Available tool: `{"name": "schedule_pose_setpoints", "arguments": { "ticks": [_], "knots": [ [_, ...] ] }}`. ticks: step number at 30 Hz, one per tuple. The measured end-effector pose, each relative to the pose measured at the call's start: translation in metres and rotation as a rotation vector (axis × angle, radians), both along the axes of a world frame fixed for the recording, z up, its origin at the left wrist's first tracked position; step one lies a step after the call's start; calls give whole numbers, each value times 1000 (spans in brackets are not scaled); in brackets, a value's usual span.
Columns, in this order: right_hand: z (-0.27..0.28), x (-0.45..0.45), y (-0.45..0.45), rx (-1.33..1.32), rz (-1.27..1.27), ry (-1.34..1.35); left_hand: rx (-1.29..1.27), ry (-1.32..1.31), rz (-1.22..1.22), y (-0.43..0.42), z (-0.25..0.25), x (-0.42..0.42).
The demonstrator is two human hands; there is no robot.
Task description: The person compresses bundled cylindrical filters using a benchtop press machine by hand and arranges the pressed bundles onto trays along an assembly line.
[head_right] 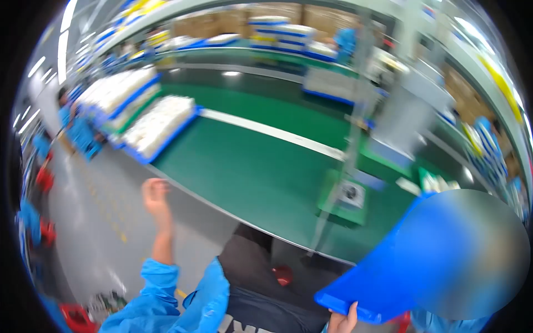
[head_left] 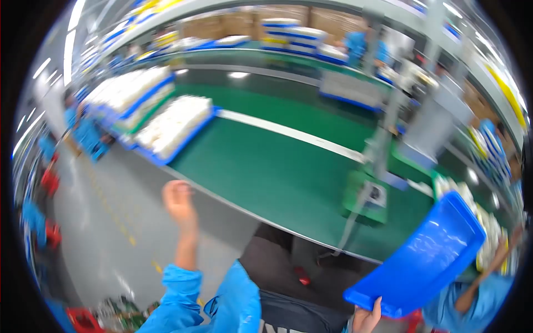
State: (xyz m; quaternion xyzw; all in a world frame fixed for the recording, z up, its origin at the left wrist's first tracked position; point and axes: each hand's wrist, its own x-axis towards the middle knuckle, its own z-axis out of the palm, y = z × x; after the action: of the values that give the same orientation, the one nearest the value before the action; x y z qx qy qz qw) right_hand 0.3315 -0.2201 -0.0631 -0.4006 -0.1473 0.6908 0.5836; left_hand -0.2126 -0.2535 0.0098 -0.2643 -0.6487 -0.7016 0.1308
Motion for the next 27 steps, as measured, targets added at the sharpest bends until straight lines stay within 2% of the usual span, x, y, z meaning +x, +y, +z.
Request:
{"name": "schedule_pose_setpoints", "arguments": {
  "ticks": [1,2,4,5,6,8,10,11,12,14,18,24,27],
  "knots": [
    [2,8,-1,207,-12,44,-38,-8,142,-2,-14,-39],
    [11,11,-3,195,-52,-12,-63,-29,221,-7,-37,-87],
    [20,21,-8,158,-126,-67,-166,-251,241,-18,-61,-166],
    [19,26,-7,139,-101,-101,-260,-312,262,-19,-71,-205],
    [21,34,-6,123,-67,-135,-242,-317,273,-15,-79,-227],
    [24,37,-5,97,-86,-189,-158,-474,77,-9,-75,-256],
    [30,42,0,75,-76,-243,-113,-504,54,-11,-81,-298],
    [37,47,2,44,7,-197,-69,-537,40,-11,-83,-309],
    [42,50,5,11,89,-150,-71,-536,37,-10,-77,-304],
    [45,54,15,8,71,-119,14,-614,-16,-10,-60,-285],
    [66,43,43,-11,7,-59,-15,-638,-16,-6,-51,-262],
    [61,19,71,169,-67,-1,28,-635,-97,4,-31,-179],
    [60,-5,72,322,-457,-568,50,-626,-106,9,-27,-139]
  ]
}}
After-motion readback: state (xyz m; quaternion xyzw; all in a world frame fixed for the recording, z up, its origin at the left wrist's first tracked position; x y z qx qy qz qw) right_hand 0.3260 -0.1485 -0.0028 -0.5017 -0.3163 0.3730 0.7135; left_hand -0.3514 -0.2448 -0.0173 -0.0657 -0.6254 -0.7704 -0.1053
